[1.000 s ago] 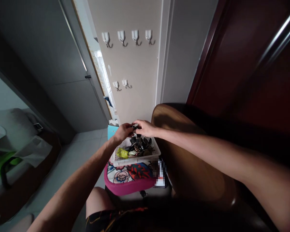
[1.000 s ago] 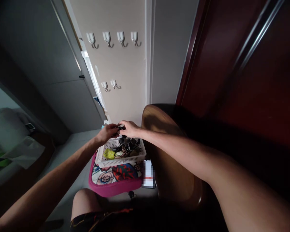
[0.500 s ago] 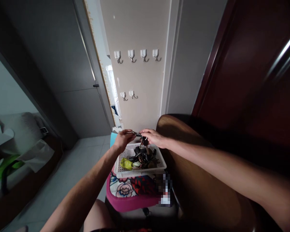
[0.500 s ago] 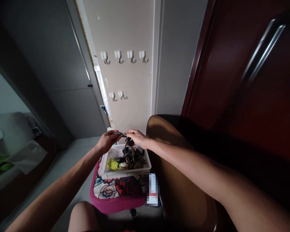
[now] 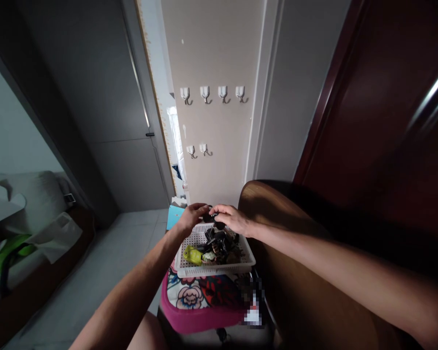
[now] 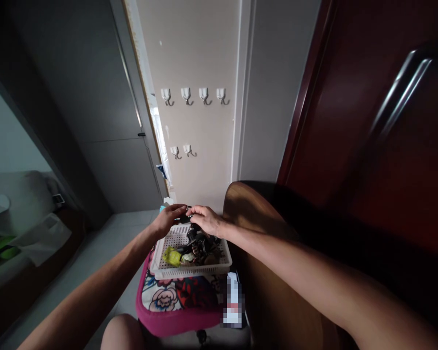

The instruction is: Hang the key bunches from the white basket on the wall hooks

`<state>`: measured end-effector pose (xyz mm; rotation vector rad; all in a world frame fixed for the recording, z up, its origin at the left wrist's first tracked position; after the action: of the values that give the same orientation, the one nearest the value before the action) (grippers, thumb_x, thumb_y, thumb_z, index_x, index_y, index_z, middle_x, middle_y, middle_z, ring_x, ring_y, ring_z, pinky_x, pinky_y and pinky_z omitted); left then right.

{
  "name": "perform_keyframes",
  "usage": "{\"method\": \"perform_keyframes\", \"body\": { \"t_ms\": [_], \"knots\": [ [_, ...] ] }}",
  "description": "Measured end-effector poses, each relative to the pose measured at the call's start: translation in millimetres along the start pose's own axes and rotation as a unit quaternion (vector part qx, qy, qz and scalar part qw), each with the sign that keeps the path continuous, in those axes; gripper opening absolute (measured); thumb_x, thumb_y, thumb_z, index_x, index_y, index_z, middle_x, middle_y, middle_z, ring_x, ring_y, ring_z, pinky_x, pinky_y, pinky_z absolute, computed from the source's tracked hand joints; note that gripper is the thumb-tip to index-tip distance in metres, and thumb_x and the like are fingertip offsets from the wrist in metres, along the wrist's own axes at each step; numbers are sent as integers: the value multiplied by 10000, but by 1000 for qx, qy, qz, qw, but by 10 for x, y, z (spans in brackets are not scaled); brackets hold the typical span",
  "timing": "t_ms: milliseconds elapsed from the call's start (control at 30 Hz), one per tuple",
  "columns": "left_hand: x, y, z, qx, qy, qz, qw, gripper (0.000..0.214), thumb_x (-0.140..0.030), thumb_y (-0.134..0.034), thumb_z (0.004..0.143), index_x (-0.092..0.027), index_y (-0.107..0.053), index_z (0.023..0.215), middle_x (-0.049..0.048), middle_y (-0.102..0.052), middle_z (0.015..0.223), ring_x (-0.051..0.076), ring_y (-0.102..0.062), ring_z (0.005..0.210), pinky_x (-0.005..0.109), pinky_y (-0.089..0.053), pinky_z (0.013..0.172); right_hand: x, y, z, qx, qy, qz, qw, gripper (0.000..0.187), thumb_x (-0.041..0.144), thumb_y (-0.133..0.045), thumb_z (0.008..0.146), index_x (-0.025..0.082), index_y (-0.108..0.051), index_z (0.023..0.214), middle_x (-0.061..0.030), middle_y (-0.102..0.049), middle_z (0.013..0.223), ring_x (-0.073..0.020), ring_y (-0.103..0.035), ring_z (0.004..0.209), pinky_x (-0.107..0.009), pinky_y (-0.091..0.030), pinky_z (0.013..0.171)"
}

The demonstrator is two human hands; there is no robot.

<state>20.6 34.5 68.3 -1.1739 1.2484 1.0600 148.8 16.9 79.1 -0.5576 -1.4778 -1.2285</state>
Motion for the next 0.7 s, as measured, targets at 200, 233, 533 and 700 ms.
{"method": "perform_keyframes", "body": {
  "t_ms": [200, 233, 533, 700],
  "knots": [
    [-40, -20, 39, 4, -11, -62, 998, 287, -215, -586, 510, -122, -480, 759, -14, -532, 553, 50, -474, 453, 176, -351, 467, -50, -5, 10, 3, 45, -94, 995, 188, 121, -356, 557, 151, -472, 702, 31, -470, 589, -70, -386, 519, -172, -298, 489],
    [-47, -32, 40, 8, -8, -45, 999, 275, -213, -584, 511, -117, -481, 747, -20, -520, 525, 50, -466, 434, 174, -339, 443, -56, -2, 12, -2, 56, -118, 991, 192, 112, -354, 550, 152, -473, 694, 31, -471, 585, -72, -387, 522, -172, -297, 490],
    [-80, -115, 142, -15, -79, -5, 997, 112, -44, -467, 499, -120, -456, 580, -75, -401, 383, 32, -358, 356, 164, -272, 386, -61, 26, 13, -49, 74, -123, 988, 81, 125, -385, 562, 153, -426, 627, 38, -428, 554, -78, -379, 535, -183, -294, 496],
    [-401, -200, 126, -14, -176, 6, 984, 144, -18, -404, 509, -133, -447, 586, -69, -409, 438, 35, -376, 404, 155, -296, 413, 91, 109, 128, -95, 56, -19, 994, 99, 243, -420, 620, 148, -421, 647, 18, -452, 592, -97, -410, 585, -214, -322, 554]
  ]
}}
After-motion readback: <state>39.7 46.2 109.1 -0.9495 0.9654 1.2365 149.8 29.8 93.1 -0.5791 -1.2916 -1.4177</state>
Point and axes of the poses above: each hand's wrist, its own z-axis towards the middle knuckle, its own y-axis out of the back of the hand, x = y × z, the point moved 2 cm from there along z, towards the middle knuckle
